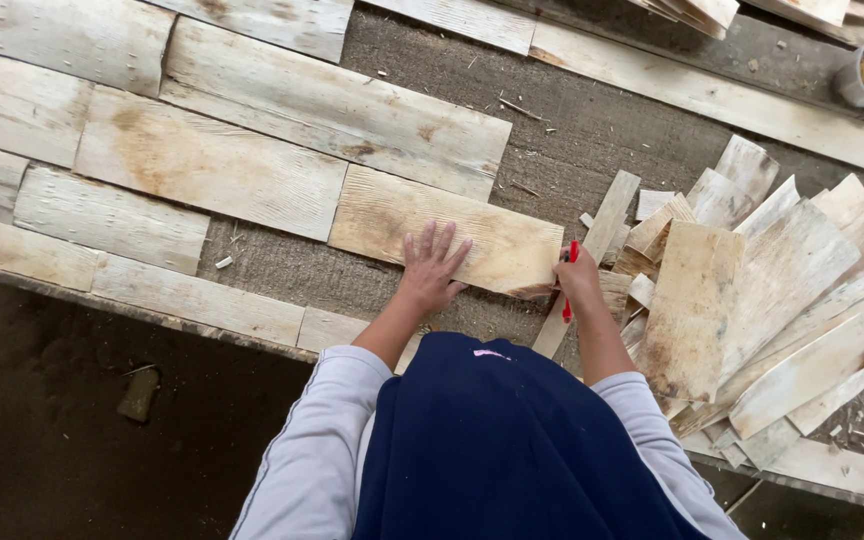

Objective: The person uses a red utility knife to cut and trim wooden planks on a workbench. They repeatedly position planks, score or slice them, and move the cut pieces aside, accumulating a pile of offcuts.

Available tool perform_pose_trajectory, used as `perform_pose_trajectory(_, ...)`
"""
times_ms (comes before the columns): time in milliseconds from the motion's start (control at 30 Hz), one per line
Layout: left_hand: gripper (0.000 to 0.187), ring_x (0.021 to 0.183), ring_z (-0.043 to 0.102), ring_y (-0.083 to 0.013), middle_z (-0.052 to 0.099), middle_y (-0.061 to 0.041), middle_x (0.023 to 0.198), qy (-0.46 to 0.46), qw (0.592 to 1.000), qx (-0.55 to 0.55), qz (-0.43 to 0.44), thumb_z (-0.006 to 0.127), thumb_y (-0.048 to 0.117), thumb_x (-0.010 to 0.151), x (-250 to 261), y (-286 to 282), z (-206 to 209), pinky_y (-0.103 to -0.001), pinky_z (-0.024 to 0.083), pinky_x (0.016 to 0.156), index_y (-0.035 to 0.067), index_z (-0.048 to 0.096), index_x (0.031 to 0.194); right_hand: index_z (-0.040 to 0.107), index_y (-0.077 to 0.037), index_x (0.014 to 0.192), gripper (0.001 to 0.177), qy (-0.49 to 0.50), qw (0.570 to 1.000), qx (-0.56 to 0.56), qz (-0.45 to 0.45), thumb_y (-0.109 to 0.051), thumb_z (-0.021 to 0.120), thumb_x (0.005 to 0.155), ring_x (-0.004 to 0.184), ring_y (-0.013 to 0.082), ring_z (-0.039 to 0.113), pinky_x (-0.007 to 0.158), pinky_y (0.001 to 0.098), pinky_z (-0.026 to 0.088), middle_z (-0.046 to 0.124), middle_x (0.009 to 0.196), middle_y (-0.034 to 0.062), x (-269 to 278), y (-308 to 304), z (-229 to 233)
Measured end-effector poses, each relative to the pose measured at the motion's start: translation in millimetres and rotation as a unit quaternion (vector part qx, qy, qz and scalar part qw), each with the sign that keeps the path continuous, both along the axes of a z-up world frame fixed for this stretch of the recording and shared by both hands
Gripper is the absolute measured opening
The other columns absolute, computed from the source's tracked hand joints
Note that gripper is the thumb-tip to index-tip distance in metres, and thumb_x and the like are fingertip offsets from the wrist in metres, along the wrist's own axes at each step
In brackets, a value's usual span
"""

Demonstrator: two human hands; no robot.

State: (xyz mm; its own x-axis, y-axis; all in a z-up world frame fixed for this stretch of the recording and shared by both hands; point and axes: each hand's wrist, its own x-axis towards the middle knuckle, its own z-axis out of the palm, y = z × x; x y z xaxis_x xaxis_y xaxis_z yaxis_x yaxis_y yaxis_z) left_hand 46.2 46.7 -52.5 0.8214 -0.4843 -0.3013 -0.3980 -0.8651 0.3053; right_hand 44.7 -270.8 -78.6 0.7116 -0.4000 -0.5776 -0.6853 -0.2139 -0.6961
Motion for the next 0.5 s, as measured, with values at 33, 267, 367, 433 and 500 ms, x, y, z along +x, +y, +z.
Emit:
perform_pose_trajectory(33,0.087,0.157,-0.004,-0.0443,0.001,-0.007,0.174,0.0,1.0,0.0,0.001,0.064,0.054,0.092,-0.3,0.1,0.6,-0.073,0.004,0.121,0.036,0.019,0.165,0.064,0.0,0.116,0.034,0.0,1.0,0.0,0.001,0.001,0.063,0.082,0.085,0.0411,0.069,0.063,0.0453,0.063,0.066,0.099,0.0258,-0.5,1.5,6.0)
perform_pose_trajectory(267,0.088,0.157,-0.003,-0.0443,0.003,-0.007,0.174,-0.001,1.0,-0.009,0.001,0.065,0.054,0.091,0.9,2.1,1.3,-0.073,0.004,0.121,0.036,0.021,0.164,0.059,-0.004,0.119,0.035,0.05,0.993,-0.095,0.057,-0.009,0.068,0.086,0.098,0.0453,0.068,0.064,0.0455,0.064,0.065,0.108,0.0291,2.2,18.1,40.6)
perform_pose_trajectory(367,0.088,0.157,-0.004,-0.0445,0.003,-0.007,0.174,0.003,1.0,-0.009,-0.003,0.065,0.055,0.091,0.3,2.6,1.1,-0.073,0.004,0.121,0.036,0.021,0.164,0.057,-0.005,0.124,0.038,0.08,0.986,-0.119,0.082,-0.013,0.068,0.088,0.105,0.0464,0.066,0.069,0.0475,0.064,0.065,0.112,0.0299,2.3,23.8,50.0)
perform_pose_trajectory(433,0.088,0.157,-0.004,-0.0449,0.002,-0.007,0.174,0.005,1.0,-0.007,-0.005,0.064,0.054,0.091,1.2,2.6,2.8,-0.073,0.003,0.121,0.035,0.02,0.165,0.057,-0.005,0.126,0.04,0.091,0.983,-0.127,0.094,-0.014,0.066,0.088,0.109,0.047,0.065,0.075,0.0488,0.063,0.065,0.114,0.0306,3.2,25.4,53.1)
perform_pose_trajectory(500,0.087,0.157,-0.004,-0.0446,0.002,-0.007,0.174,0.01,1.0,-0.007,-0.003,0.064,0.054,0.092,1.6,2.4,5.1,-0.072,0.003,0.121,0.035,0.02,0.165,0.058,-0.007,0.127,0.041,0.095,0.981,-0.136,0.101,-0.016,0.066,0.088,0.112,0.0457,0.065,0.08,0.0496,0.061,0.066,0.113,0.028,3.1,24.4,50.5)
